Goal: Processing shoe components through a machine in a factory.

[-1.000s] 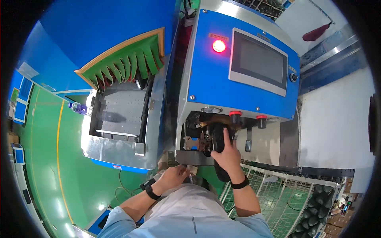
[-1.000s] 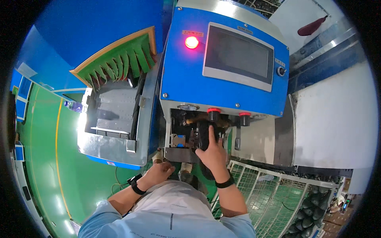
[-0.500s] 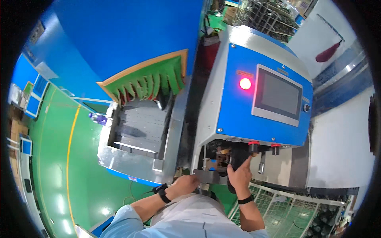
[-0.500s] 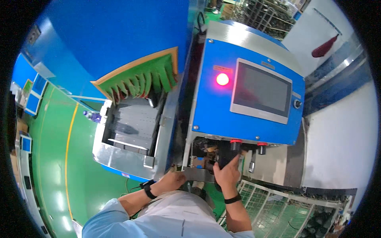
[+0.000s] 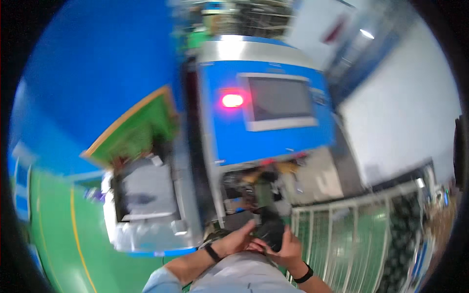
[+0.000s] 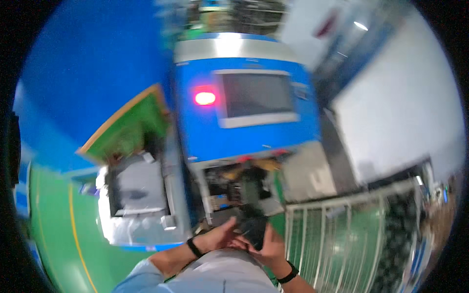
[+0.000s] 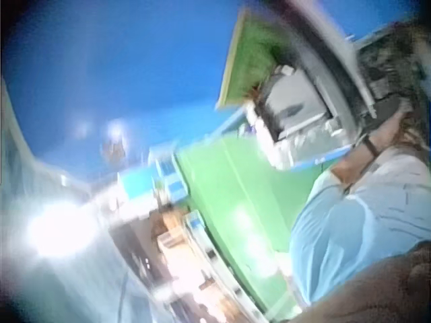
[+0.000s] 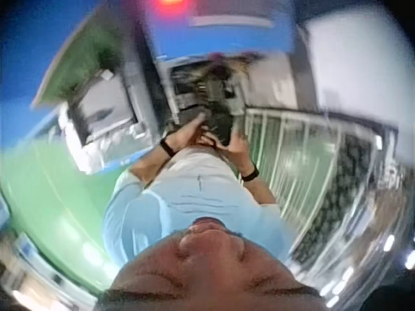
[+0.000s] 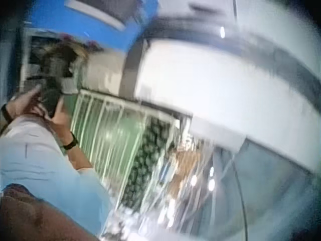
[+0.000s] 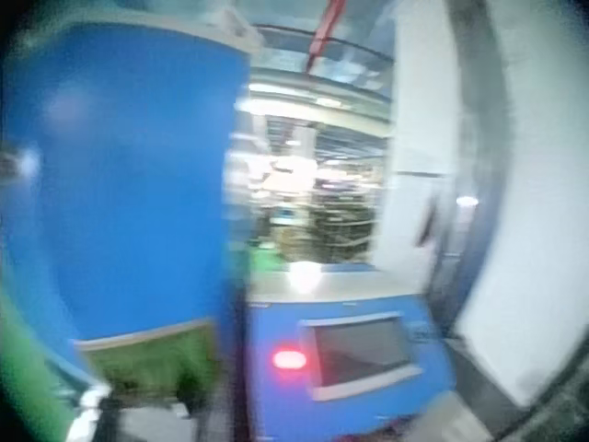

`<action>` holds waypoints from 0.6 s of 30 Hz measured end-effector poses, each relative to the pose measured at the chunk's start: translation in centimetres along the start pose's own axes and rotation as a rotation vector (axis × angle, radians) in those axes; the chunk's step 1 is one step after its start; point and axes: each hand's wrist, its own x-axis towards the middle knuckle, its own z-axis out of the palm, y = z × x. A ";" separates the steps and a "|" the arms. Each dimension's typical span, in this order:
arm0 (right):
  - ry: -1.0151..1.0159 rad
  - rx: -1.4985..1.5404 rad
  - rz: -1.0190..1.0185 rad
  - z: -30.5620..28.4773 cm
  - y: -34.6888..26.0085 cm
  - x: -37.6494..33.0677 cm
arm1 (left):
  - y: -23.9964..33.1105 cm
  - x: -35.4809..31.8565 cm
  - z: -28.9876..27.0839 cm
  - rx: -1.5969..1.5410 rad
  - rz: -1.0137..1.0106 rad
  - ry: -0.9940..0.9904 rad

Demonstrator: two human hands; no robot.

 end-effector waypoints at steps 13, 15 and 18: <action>-0.041 1.455 0.529 8.0 3.5 5.5 | -3.3 3.1 -3.8 0.176 0.194 0.452; -0.093 1.477 0.516 7.8 5.9 4.5 | -2.8 2.4 -3.5 0.219 0.260 0.414; 0.078 1.013 0.175 2.9 11.3 0.2 | -2.0 2.0 1.2 0.241 0.388 0.427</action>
